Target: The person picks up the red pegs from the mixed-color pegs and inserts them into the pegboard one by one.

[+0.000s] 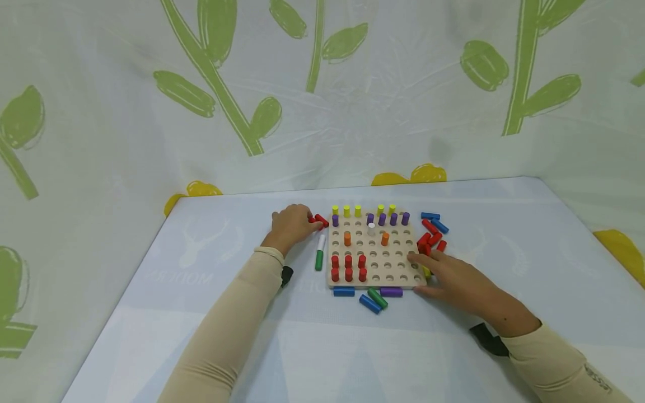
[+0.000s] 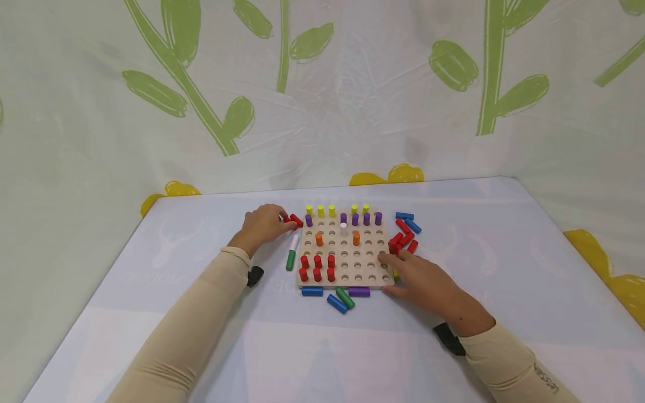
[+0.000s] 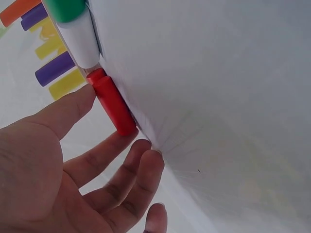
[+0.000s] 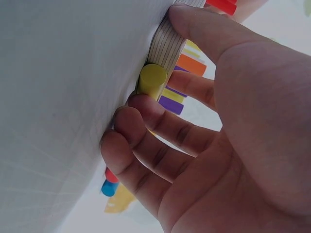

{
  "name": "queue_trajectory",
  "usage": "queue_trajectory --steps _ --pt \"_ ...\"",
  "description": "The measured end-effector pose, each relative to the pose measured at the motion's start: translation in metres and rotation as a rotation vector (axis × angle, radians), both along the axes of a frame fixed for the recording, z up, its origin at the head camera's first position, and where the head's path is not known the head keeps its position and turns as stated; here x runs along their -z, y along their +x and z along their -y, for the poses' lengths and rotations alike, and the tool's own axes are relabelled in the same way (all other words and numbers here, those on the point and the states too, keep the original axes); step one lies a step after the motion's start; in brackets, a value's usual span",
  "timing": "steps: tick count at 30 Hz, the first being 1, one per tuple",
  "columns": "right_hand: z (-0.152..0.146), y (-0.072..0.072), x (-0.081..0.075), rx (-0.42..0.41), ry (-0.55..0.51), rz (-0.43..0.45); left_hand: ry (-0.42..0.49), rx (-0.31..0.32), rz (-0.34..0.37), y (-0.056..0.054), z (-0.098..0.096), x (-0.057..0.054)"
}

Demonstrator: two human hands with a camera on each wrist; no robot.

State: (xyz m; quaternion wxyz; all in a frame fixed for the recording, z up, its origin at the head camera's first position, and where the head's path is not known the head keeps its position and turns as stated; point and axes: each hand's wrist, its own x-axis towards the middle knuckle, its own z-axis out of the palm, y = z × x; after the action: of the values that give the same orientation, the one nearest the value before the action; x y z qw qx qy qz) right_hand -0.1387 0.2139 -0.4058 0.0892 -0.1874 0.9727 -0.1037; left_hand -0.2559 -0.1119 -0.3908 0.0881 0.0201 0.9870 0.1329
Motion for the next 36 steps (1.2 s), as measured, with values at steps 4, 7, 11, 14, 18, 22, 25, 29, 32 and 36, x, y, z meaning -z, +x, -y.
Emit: queue_trajectory --steps 4,7,11,14,18,22,25,29,32,36 --pt "0.0 0.0 0.0 -0.001 -0.007 -0.001 0.007 -0.003 0.006 0.001 0.001 -0.002" --pt "0.0 0.0 -0.001 -0.002 -0.005 -0.003 0.013 -0.003 0.004 0.002 0.002 -0.003" --pt "0.001 0.0 -0.001 -0.007 -0.002 -0.012 0.037 -0.01 -0.005 0.002 0.004 -0.004" --pt "0.001 0.001 -0.001 -0.009 -0.002 -0.021 0.069 -0.021 -0.007 0.002 0.004 -0.003" --pt "0.001 0.0 -0.001 -0.005 -0.003 -0.021 0.123 -0.041 -0.002 0.003 0.004 -0.001" --pt "0.002 0.0 0.0 0.009 0.006 0.001 0.187 -0.063 -0.001 0.005 0.005 0.001" --pt "0.003 -0.001 0.001 0.023 0.016 0.022 0.228 -0.071 -0.001 0.006 0.006 0.003" --pt "0.002 -0.001 0.001 0.028 0.019 0.028 0.274 -0.065 -0.011 0.007 0.01 0.003" --pt "0.002 -0.001 0.002 0.026 0.013 0.027 0.301 -0.045 -0.033 0.008 0.013 0.001" --pt "0.002 -0.001 0.002 0.024 0.012 0.025 0.309 -0.018 -0.047 0.01 0.015 -0.002"
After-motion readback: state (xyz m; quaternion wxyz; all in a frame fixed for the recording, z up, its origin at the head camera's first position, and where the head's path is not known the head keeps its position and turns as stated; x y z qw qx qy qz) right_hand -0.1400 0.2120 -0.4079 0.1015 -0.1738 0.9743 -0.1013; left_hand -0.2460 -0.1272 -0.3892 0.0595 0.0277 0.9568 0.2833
